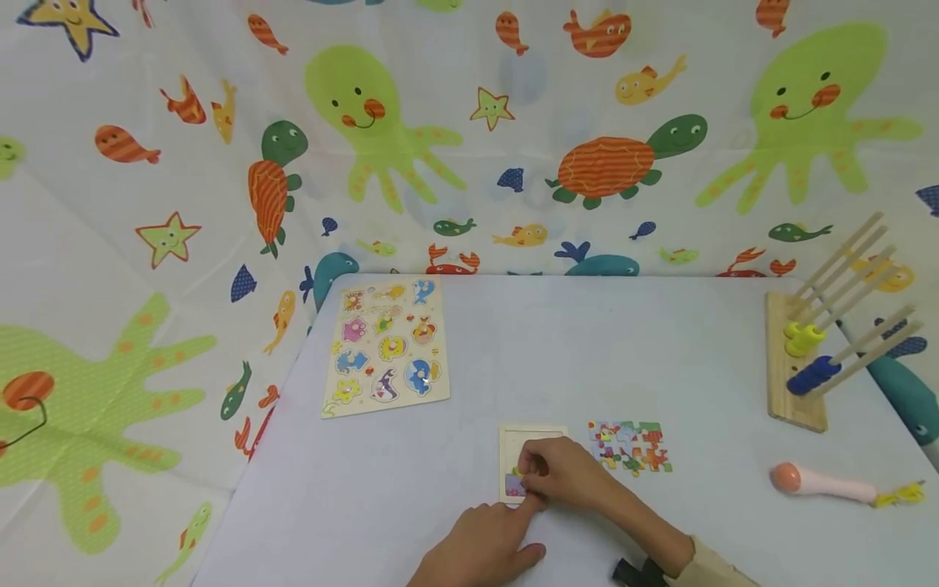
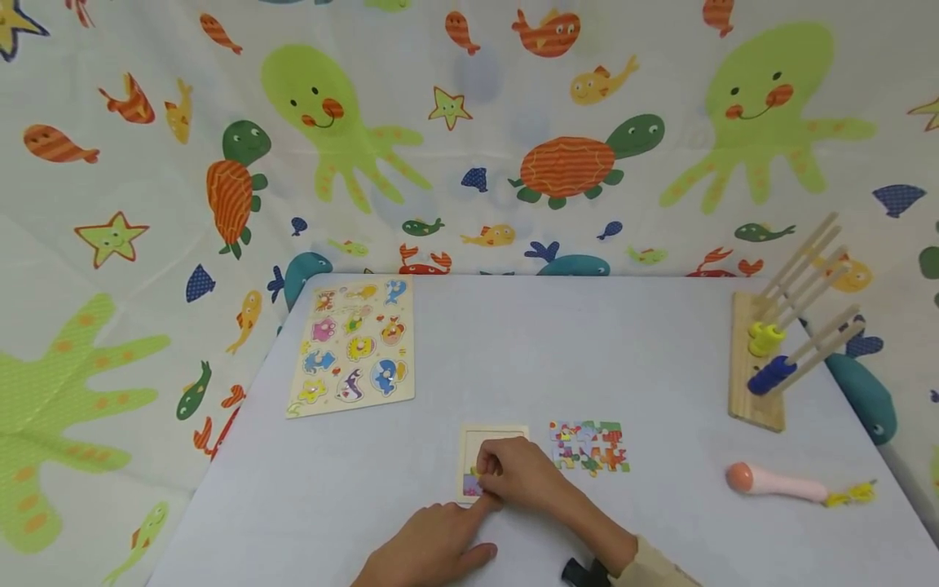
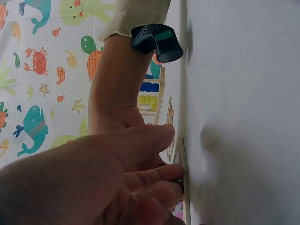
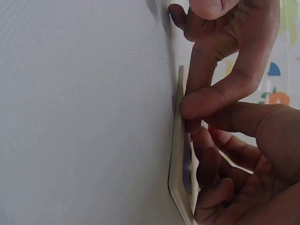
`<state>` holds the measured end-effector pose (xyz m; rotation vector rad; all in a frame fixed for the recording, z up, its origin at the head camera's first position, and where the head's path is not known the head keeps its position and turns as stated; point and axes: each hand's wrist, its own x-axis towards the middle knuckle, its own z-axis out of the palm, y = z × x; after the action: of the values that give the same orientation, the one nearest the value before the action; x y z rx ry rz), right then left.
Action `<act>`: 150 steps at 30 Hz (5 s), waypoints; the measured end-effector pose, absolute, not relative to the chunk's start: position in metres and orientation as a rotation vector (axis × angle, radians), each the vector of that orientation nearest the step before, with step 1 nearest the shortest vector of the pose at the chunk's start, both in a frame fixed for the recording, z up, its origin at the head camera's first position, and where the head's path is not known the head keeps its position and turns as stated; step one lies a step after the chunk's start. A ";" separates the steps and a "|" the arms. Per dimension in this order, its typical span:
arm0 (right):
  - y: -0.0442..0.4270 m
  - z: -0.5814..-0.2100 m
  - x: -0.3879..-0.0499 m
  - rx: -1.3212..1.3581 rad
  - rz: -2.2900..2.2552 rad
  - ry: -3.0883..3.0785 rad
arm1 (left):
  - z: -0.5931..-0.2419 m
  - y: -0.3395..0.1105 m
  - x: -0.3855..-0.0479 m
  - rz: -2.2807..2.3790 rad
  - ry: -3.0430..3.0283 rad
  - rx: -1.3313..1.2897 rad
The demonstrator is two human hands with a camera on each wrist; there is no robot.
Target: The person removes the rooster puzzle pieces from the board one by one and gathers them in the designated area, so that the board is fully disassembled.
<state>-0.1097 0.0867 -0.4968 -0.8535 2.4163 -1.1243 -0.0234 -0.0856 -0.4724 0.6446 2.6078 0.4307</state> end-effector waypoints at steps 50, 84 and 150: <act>0.195 -0.497 -0.083 -0.416 -0.982 2.755 | -0.475 -0.087 -0.027 0.511 2.507 0.533; 0.162 -0.482 -0.087 -0.582 -1.010 2.787 | -0.477 -0.088 -0.026 0.516 2.532 0.564; 0.114 -0.495 -0.104 -0.807 -1.072 2.491 | -0.474 -0.073 -0.022 0.391 2.561 0.777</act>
<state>-0.1045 0.1143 -0.4948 -0.8073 2.4907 -1.0719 -0.0217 -0.0728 -0.4740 0.7773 2.5606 0.3906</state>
